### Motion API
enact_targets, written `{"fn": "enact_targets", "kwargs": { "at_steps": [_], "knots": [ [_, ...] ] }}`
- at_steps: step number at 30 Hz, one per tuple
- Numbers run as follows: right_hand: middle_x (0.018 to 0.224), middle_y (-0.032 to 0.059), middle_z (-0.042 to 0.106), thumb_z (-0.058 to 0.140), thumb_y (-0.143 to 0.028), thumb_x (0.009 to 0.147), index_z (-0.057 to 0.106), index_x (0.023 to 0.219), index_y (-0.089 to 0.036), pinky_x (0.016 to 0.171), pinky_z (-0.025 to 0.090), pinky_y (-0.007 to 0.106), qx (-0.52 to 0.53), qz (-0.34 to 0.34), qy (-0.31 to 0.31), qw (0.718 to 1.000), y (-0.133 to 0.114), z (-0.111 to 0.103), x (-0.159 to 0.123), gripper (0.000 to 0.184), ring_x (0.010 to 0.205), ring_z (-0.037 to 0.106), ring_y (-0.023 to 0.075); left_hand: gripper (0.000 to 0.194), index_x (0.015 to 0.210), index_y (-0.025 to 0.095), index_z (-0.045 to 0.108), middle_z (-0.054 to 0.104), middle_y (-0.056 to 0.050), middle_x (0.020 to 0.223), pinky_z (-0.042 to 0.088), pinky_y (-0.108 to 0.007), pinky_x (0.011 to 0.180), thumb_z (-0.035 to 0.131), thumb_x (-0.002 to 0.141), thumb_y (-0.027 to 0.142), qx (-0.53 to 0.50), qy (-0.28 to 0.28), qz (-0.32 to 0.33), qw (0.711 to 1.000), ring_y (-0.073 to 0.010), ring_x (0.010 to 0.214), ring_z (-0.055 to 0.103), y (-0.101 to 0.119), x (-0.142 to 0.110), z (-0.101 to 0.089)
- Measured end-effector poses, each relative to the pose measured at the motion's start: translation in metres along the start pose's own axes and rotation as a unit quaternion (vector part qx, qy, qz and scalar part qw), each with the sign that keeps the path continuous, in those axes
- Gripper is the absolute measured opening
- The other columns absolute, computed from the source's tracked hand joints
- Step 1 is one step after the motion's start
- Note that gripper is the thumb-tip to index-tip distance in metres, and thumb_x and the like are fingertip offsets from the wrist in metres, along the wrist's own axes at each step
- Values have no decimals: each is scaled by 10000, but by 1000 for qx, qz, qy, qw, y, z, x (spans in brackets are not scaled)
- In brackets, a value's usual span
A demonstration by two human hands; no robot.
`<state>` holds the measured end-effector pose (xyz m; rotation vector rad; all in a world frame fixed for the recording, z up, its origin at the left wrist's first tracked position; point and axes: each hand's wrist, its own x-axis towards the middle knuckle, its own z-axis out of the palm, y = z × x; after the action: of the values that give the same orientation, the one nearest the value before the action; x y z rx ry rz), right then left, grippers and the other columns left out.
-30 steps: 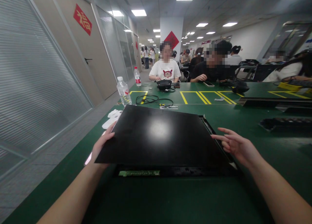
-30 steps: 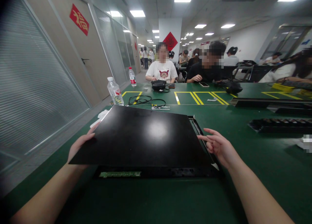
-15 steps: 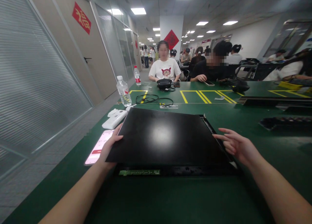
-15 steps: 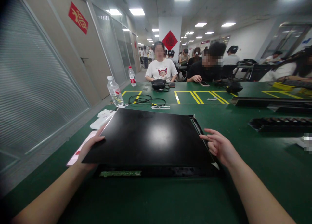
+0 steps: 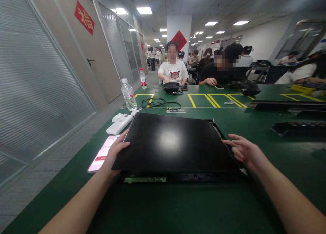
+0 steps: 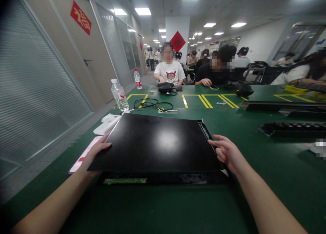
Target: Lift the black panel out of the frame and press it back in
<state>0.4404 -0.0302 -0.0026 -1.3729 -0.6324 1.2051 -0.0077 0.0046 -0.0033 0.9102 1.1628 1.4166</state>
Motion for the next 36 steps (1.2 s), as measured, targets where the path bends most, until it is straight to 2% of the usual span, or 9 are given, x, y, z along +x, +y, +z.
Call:
{"fn": "enact_targets", "kwargs": {
  "at_steps": [3, 7, 11, 18, 21, 27, 32, 36],
  "knots": [
    [993, 128, 780, 715, -239, 668, 551, 1082, -229, 329, 223, 215, -12, -1, -5, 1000, 0, 2, -1, 445, 378, 273, 39, 718, 1179, 201, 781, 833, -67, 1019, 609, -391, 822, 869, 471, 276, 19, 40, 18, 999, -396, 1023, 754, -2, 7, -8],
    [996, 135, 783, 704, -259, 682, 546, 1089, -228, 332, 213, 208, -9, -2, -12, 1000, 1, 1, -1, 438, 381, 262, 36, 654, 1096, 204, 749, 821, -39, 872, 604, -360, 681, 883, 460, 279, 9, 72, -2, 997, -354, 856, 784, -4, 11, -17],
    [989, 143, 784, 705, -271, 685, 542, 1097, -224, 338, 214, 206, -12, -4, -14, 1000, 2, -1, 0, 445, 377, 264, 34, 617, 1096, 223, 729, 824, -44, 960, 597, -360, 662, 896, 508, 305, 1, 63, -21, 998, -341, 851, 783, -4, 11, -18],
    [954, 153, 779, 693, -274, 702, 545, 1086, -227, 343, 204, 217, -23, -4, -8, 1000, 2, -2, 1, 414, 374, 270, 47, 509, 1062, 225, 729, 801, -33, 860, 561, -314, 626, 894, 601, 364, 16, 51, -27, 998, -280, 763, 762, 1, 4, -11],
    [949, 146, 778, 693, -277, 700, 544, 1074, -231, 347, 203, 214, -23, 1, -7, 1000, 3, -3, 3, 406, 375, 262, 43, 527, 1067, 217, 734, 800, -21, 850, 560, -304, 657, 914, 597, 376, 12, 48, -18, 999, -267, 786, 761, 2, 2, -9],
    [934, 155, 771, 706, -295, 691, 551, 1067, -233, 345, 195, 228, -31, -15, -12, 999, 6, -6, 7, 412, 380, 262, 52, 546, 1126, 203, 753, 816, -42, 974, 566, -316, 737, 909, 647, 414, 10, 29, -10, 999, -290, 923, 759, 3, 4, -7],
    [911, 136, 773, 690, -273, 696, 543, 1068, -232, 343, 203, 220, -30, 4, -5, 1000, 4, -3, 5, 402, 370, 262, 50, 493, 1069, 222, 791, 804, -70, 1090, 568, -320, 729, 908, 651, 456, 17, 50, 13, 999, -320, 1015, 743, 4, 0, -3],
    [922, 136, 777, 686, -265, 706, 542, 1057, -231, 343, 204, 210, -30, 8, -2, 1000, 2, -1, 3, 381, 371, 262, 44, 455, 1030, 228, 799, 799, -78, 1068, 571, -331, 715, 898, 649, 454, 22, 58, 16, 998, -327, 998, 743, 6, -3, 1]
  ]
}}
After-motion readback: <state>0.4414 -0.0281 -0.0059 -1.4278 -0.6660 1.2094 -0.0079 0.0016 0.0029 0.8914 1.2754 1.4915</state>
